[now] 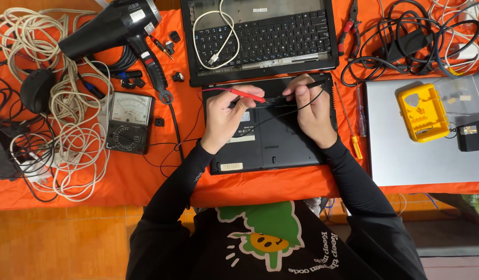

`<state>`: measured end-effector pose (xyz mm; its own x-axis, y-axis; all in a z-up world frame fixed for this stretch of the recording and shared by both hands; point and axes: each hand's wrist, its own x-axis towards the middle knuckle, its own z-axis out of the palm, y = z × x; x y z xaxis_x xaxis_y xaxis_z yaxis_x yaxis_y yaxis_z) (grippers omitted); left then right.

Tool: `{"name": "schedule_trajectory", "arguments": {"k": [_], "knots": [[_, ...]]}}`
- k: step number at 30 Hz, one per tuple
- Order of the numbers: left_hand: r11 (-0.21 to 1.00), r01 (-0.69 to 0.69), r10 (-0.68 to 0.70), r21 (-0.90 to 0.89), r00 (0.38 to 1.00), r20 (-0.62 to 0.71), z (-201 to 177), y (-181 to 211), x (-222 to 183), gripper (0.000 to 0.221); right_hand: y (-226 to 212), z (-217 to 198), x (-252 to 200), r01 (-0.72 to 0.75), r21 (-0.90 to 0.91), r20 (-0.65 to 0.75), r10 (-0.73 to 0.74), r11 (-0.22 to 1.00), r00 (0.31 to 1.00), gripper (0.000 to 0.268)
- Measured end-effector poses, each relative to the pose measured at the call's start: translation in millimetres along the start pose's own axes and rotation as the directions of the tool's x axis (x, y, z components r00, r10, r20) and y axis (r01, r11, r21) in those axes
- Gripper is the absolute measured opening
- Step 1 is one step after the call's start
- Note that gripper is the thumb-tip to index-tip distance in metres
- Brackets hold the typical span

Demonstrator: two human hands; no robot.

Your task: Replacing a laptop battery and using a hairdryer and multimeter to test components.

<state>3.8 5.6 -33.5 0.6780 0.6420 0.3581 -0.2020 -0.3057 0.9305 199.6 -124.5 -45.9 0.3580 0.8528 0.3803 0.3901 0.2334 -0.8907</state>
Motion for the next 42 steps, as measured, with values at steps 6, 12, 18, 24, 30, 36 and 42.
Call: {"name": "schedule_trajectory", "arguments": {"k": [6,12,18,24,30,36,42], "knots": [[0.998,-0.059,0.059,0.002,0.998,-0.011,3,-8,-2,0.015,-2,4,-2,0.046,-0.066,0.017,-0.045,0.997,0.999,0.033],[0.998,-0.065,0.065,0.007,0.998,-0.013,5,-11,-3,0.018,-2,6,-4,0.075,-0.107,0.02,-0.074,0.991,0.997,0.029],[0.998,-0.059,0.059,0.024,0.998,-0.018,7,-14,-3,0.021,0,6,-5,0.079,-0.087,0.008,-0.078,0.993,0.997,0.026],[0.999,-0.047,0.048,0.018,0.999,-0.024,8,-13,-3,0.016,-3,7,-4,0.078,-0.144,0.013,-0.077,0.986,0.997,0.026],[0.99,-0.13,0.131,0.05,0.991,-0.018,12,-12,-2,0.012,-1,6,-6,0.091,-0.15,0.017,-0.09,0.984,0.996,0.027],[0.974,-0.183,0.185,0.137,0.983,-0.001,15,-16,-2,0.01,-3,6,-6,0.107,-0.173,0.016,-0.106,0.979,0.994,0.027],[0.959,-0.226,0.234,0.172,0.972,-0.027,14,-16,1,0.009,2,7,-6,0.114,-0.142,0.005,-0.115,0.983,0.993,0.027]]}}
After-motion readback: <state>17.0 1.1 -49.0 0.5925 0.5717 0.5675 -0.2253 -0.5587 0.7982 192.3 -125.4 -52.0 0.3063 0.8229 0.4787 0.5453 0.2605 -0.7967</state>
